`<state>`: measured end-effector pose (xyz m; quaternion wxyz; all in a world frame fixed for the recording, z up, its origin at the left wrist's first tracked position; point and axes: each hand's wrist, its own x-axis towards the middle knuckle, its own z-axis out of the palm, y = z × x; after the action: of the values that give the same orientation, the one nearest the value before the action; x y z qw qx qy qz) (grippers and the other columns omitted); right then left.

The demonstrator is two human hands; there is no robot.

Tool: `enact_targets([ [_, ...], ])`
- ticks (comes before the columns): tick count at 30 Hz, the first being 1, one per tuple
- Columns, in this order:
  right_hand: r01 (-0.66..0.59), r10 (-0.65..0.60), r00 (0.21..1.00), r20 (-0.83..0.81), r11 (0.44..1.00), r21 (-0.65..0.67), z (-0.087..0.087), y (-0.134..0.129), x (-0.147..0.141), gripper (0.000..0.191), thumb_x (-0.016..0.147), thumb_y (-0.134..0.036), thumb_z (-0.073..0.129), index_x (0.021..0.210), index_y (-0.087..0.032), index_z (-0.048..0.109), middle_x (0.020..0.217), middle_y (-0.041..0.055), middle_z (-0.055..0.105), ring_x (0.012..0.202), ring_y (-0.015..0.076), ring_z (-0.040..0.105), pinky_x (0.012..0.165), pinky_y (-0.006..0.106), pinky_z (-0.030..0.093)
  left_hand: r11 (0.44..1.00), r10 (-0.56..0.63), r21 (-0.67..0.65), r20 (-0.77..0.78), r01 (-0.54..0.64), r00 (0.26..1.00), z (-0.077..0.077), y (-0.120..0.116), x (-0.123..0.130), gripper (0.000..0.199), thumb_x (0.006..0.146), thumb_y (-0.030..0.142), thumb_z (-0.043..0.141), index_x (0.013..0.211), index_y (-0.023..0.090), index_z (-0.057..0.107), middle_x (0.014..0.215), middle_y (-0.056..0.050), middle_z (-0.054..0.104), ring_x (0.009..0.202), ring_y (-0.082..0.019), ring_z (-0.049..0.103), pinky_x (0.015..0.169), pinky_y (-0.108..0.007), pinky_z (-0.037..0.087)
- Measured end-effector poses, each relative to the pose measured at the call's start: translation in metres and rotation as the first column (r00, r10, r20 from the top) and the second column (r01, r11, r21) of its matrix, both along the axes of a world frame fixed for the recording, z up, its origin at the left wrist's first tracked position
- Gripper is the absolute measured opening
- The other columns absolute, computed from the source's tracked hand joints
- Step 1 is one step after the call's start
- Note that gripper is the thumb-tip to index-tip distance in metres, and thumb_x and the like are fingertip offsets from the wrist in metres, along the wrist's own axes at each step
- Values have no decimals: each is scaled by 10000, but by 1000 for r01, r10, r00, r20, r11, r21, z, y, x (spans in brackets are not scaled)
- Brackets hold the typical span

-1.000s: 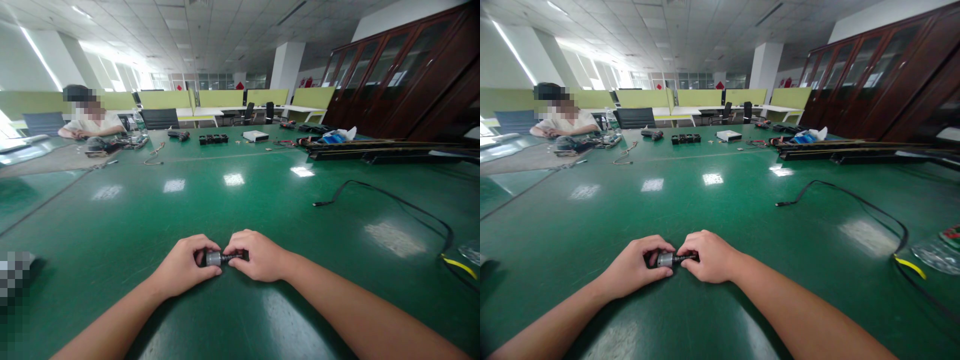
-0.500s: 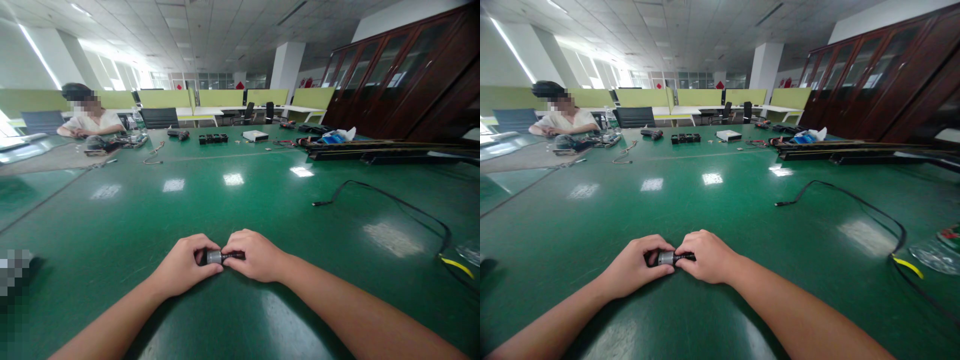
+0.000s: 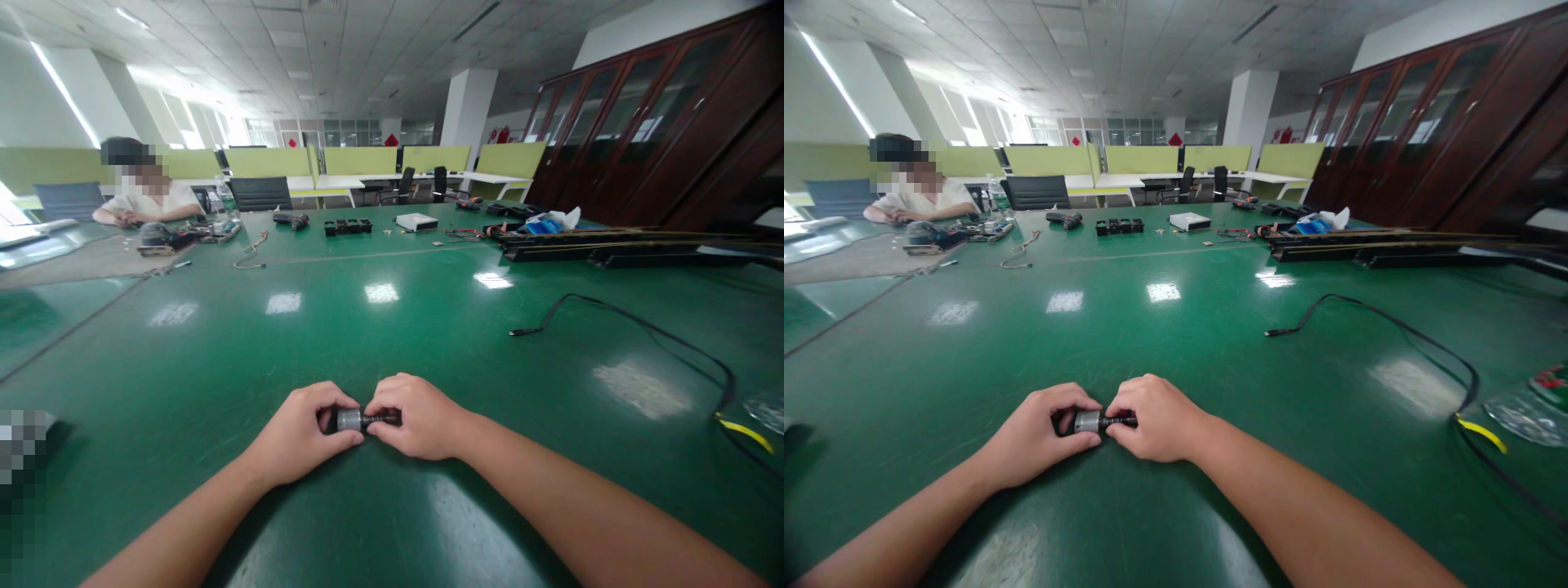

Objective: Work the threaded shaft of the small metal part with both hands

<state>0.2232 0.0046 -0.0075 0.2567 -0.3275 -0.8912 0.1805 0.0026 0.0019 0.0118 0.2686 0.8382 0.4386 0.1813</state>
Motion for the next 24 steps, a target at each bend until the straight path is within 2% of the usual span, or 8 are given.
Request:
enact_targets([
  [24, 26, -26, 999, -20, 1000, -12, -1, 1, 3, 69, 733, -179, 692, 802, -176, 697, 696, -10, 640, 663, 137, 554, 680, 275, 385, 1000, -3, 5, 5, 3, 1000, -1, -1, -1, 218, 767, 322, 749, 957, 217, 724, 769, 15, 599, 647, -127, 504, 601, -229, 364],
])
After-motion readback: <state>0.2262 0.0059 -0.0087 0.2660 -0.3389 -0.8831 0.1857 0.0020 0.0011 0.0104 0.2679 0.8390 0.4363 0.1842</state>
